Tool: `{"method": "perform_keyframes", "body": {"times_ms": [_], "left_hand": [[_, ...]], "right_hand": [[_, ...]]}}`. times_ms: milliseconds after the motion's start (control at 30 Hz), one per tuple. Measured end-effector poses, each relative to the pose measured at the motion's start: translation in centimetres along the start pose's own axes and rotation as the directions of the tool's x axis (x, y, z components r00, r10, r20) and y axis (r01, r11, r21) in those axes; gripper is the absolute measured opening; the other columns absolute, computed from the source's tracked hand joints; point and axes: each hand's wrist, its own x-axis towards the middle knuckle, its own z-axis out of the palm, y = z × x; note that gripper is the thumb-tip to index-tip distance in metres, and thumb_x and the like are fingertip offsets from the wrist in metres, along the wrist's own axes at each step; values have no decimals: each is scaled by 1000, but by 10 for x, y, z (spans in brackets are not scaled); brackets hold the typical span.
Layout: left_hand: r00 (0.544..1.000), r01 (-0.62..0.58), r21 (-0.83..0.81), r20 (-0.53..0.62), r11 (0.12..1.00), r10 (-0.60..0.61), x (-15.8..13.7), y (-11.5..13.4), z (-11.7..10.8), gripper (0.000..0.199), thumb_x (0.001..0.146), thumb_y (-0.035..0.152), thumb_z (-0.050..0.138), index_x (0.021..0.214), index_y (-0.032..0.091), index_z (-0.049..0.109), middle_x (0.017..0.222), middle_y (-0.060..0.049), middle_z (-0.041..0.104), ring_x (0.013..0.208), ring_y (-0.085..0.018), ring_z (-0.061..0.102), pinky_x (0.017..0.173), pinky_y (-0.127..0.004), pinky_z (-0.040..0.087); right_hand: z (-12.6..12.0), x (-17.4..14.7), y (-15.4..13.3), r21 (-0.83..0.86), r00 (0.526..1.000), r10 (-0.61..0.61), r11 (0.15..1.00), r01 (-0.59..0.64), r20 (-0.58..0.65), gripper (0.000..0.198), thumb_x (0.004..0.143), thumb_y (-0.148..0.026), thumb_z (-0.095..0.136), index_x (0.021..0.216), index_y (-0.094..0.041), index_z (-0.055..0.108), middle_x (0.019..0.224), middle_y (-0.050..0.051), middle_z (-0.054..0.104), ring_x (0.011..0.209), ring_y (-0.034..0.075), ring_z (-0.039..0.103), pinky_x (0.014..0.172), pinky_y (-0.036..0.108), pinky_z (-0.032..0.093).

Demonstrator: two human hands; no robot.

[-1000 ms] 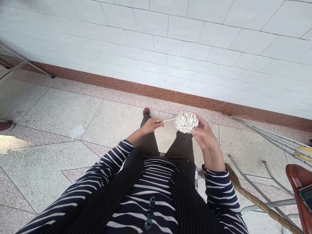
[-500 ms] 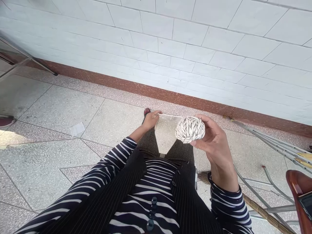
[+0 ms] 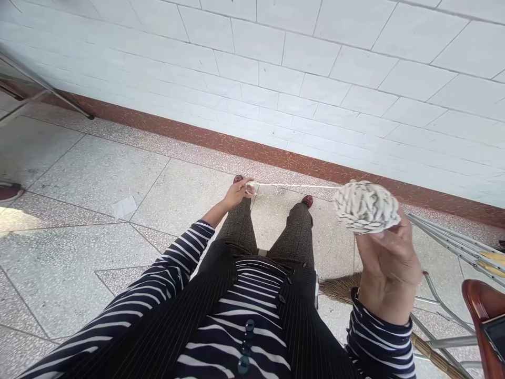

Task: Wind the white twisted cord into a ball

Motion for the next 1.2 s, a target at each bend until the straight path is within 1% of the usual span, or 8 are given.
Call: {"method": "perform_keyframes", "body": {"times_ms": [133, 300, 467, 600, 700, 833, 1067, 1200], "left_hand": [[993, 96, 214, 42, 972, -107, 4, -19, -6, 35, 93, 17, 43, 121, 11, 63, 95, -10, 72, 79, -17, 70, 74, -29, 57], [988, -30, 381, 154, 924, -31, 4, -16, 20, 45, 83, 12, 56, 127, 15, 62, 121, -14, 69, 111, -25, 64, 100, -37, 48], [902, -240, 158, 400, 958, 160, -5, 26, 64, 58, 87, 24, 62, 143, 20, 50, 139, -12, 60, 127, -26, 56, 106, -40, 44], [886, -290, 5, 380, 957, 266, -4, 52, 92, 52, 86, 31, 69, 135, 19, 59, 136, -10, 63, 123, -25, 58, 107, -36, 43], [880, -266, -5, 406, 964, 245, -3, 48, 101, 29, 89, 32, 64, 113, 17, 71, 116, -7, 72, 111, -22, 64, 100, -32, 46], [844, -182, 15, 516, 983, 148, -14, 19, 98, 24, 91, 30, 56, 85, 15, 74, 91, -3, 76, 93, -18, 68, 91, -28, 48], [889, -116, -13, 445, 993, 110, -26, -17, 72, 29, 91, 34, 52, 83, 14, 70, 88, -8, 74, 86, -17, 66, 85, -27, 48], [902, -162, 186, 425, 969, 69, -22, -29, 50, 30, 90, 35, 51, 77, 16, 70, 86, -5, 74, 85, -17, 66, 88, -27, 48]], "right_hand": [[5, -1, -18, 54, 998, -57, 997, 58, -24, 35, 84, -35, 59, 115, -46, 69, 150, -15, 47, 152, 33, 26, 123, 57, 34], [23, 19, -7, 30, 990, 0, 1000, -4, 139, 40, 78, -39, 73, 117, -39, 68, 135, 1, 61, 141, 35, 44, 115, 59, 42], [54, 43, 21, 0, 932, 181, 982, -190, 313, 49, 67, -38, 85, 113, -35, 67, 126, 3, 66, 126, 34, 57, 101, 55, 53], [72, 48, 27, 0, 911, 212, 974, -227, 353, 51, 63, -39, 89, 110, -32, 68, 122, 4, 67, 119, 32, 61, 100, 53, 53], [73, 51, 21, -5, 932, 148, 988, -156, 331, 53, 62, -40, 90, 109, -32, 69, 119, 3, 68, 118, 32, 62, 100, 52, 53], [59, 65, 11, 26, 979, 21, 999, -26, 201, 52, 60, -32, 91, 108, -33, 71, 119, 2, 69, 120, 31, 61, 106, 53, 50], [37, 72, 2, 57, 984, -33, 998, 23, 175, 33, 78, -29, 73, 111, -37, 72, 128, 2, 65, 131, 35, 54, 108, 60, 49], [33, 69, -8, 36, 985, -91, 996, 86, 147, 37, 77, -33, 75, 114, -38, 71, 132, 3, 64, 135, 38, 49, 108, 61, 49]]}}
